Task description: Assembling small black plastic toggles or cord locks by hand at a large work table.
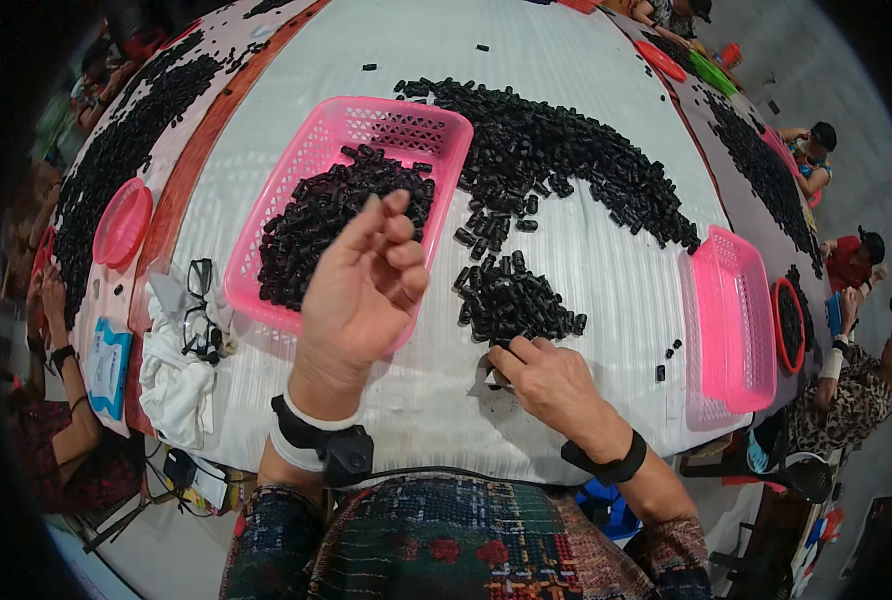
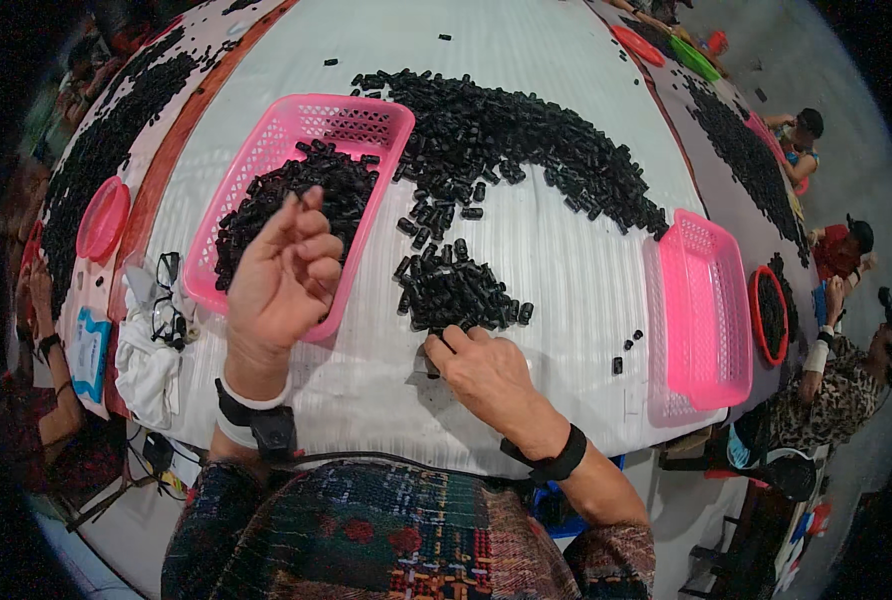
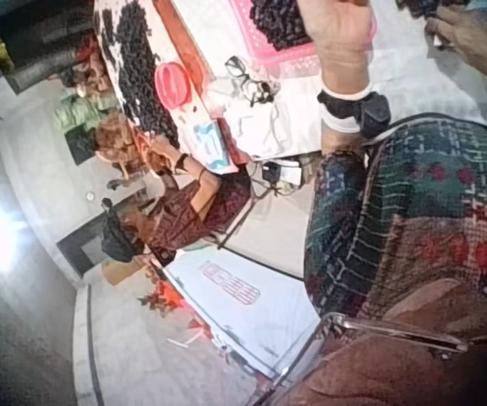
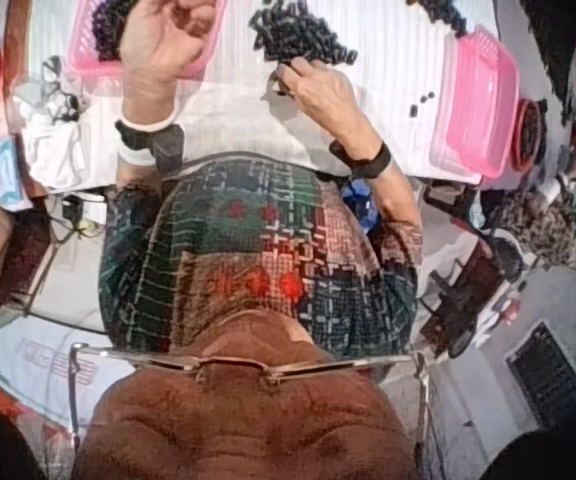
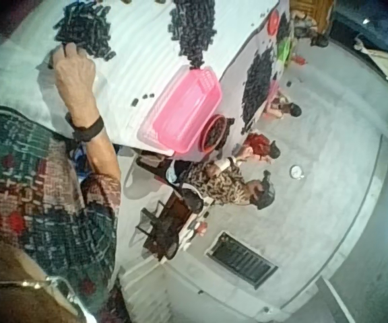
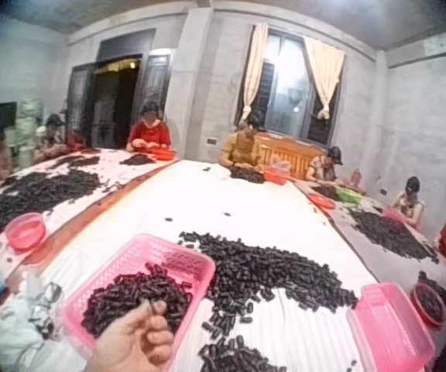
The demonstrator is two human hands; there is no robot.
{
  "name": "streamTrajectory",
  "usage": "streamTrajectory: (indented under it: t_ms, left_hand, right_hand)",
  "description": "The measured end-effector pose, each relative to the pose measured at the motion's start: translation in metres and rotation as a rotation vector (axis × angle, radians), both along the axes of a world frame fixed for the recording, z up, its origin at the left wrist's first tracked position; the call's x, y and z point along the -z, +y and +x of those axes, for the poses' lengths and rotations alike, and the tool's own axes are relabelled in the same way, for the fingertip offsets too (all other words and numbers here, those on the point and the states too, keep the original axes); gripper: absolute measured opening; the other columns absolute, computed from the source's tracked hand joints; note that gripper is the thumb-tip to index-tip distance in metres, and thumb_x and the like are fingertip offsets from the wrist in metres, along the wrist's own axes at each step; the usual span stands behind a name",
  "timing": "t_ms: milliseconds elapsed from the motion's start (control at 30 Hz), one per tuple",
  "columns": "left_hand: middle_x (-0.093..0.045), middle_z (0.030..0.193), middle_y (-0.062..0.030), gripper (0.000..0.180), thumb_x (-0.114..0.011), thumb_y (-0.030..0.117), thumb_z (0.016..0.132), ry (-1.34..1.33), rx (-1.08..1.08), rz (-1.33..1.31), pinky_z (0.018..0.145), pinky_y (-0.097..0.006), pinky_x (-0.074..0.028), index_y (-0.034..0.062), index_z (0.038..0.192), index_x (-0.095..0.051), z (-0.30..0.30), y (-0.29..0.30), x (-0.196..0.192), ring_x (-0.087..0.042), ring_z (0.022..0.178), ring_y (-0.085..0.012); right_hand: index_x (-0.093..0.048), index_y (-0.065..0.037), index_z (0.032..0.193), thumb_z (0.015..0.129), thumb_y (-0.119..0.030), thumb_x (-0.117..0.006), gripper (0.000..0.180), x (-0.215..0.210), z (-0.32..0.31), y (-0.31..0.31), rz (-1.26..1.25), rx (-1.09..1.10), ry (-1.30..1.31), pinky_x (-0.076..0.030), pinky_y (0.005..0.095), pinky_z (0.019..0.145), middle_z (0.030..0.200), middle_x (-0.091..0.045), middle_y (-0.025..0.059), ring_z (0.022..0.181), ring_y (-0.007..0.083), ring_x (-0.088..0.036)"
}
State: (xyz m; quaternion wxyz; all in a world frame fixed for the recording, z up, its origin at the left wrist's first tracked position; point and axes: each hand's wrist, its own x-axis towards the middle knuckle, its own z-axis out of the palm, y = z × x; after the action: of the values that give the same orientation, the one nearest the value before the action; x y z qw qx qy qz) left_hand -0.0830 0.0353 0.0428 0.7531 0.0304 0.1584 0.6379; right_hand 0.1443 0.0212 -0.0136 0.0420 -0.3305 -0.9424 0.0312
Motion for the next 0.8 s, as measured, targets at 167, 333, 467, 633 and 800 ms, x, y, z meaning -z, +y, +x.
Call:
streamTrajectory:
  t_ms: [167, 333, 467, 633, 800]
  left_hand:
    - [-0.036, 0.066, 0.0042, 0.018, -0.045, 0.022, 0.091, 0.087, 0.115, -0.014, 0.047, -0.021, -0.03, 0.0072, 0.1, -0.049, 0.021, -0.006, 0.001, -0.036, 0.059, -0.0082]
    - [-0.052, 0.076, 0.0012, 0.021, -0.05, 0.02, 0.088, 0.177, 0.248, 0.037, 0.052, -0.022, -0.04, 0.0064, 0.104, -0.05, 0.036, -0.009, 0.016, -0.047, 0.064, -0.0086]
    - [-0.054, 0.082, -0.0009, 0.021, -0.051, 0.015, 0.086, 0.286, 0.248, 0.044, 0.056, -0.023, -0.044, 0.0041, 0.104, -0.051, 0.049, -0.01, 0.026, -0.051, 0.067, -0.0096]
    - [-0.057, 0.092, -0.0081, 0.022, -0.055, 0.011, 0.084, 0.399, 0.465, 0.07, 0.057, -0.025, -0.05, 0.0004, 0.103, -0.051, 0.061, -0.015, 0.029, -0.059, 0.078, -0.0156]
    - [-0.06, 0.087, -0.0076, 0.021, -0.06, 0.01, 0.082, 0.47, 0.521, 0.107, 0.055, -0.024, -0.051, 0.0, 0.099, -0.055, 0.067, -0.018, 0.025, -0.061, 0.075, -0.0159]
  right_hand:
    - [-0.052, -0.005, 0.077, 0.068, -0.006, -0.056, 0.01, 0.005, 0.002, 0.002, 0.014, 0.067, 0.035, -0.046, 0.0319, 0.047, 0.064, -0.054, 0.0077, 0.062, 0.0216, -0.057]
    - [-0.053, -0.007, 0.079, 0.065, -0.016, -0.068, 0.023, 0.007, 0.011, 0.002, 0.003, 0.165, 0.134, -0.045, 0.0342, 0.047, 0.06, -0.055, 0.007, 0.056, 0.0221, -0.055]
    - [-0.054, -0.001, 0.076, 0.07, -0.009, -0.065, 0.015, -0.025, 0.014, 0.005, -0.344, 0.353, 0.641, -0.042, 0.0288, 0.047, 0.063, -0.056, 0.0095, 0.056, 0.0175, -0.054]
    - [-0.06, 0.001, 0.083, 0.078, -0.009, -0.062, 0.011, -0.068, 0.013, 0.001, -0.802, 0.534, 1.006, -0.039, 0.0202, 0.059, 0.072, -0.058, -0.0001, 0.064, 0.0061, -0.047]
    - [-0.06, 0.001, 0.083, 0.079, -0.01, -0.061, 0.012, -0.062, 0.015, 0.0, -0.885, 0.536, 1.11, -0.039, 0.0209, 0.061, 0.072, -0.059, 0.001, 0.065, 0.0062, -0.047]
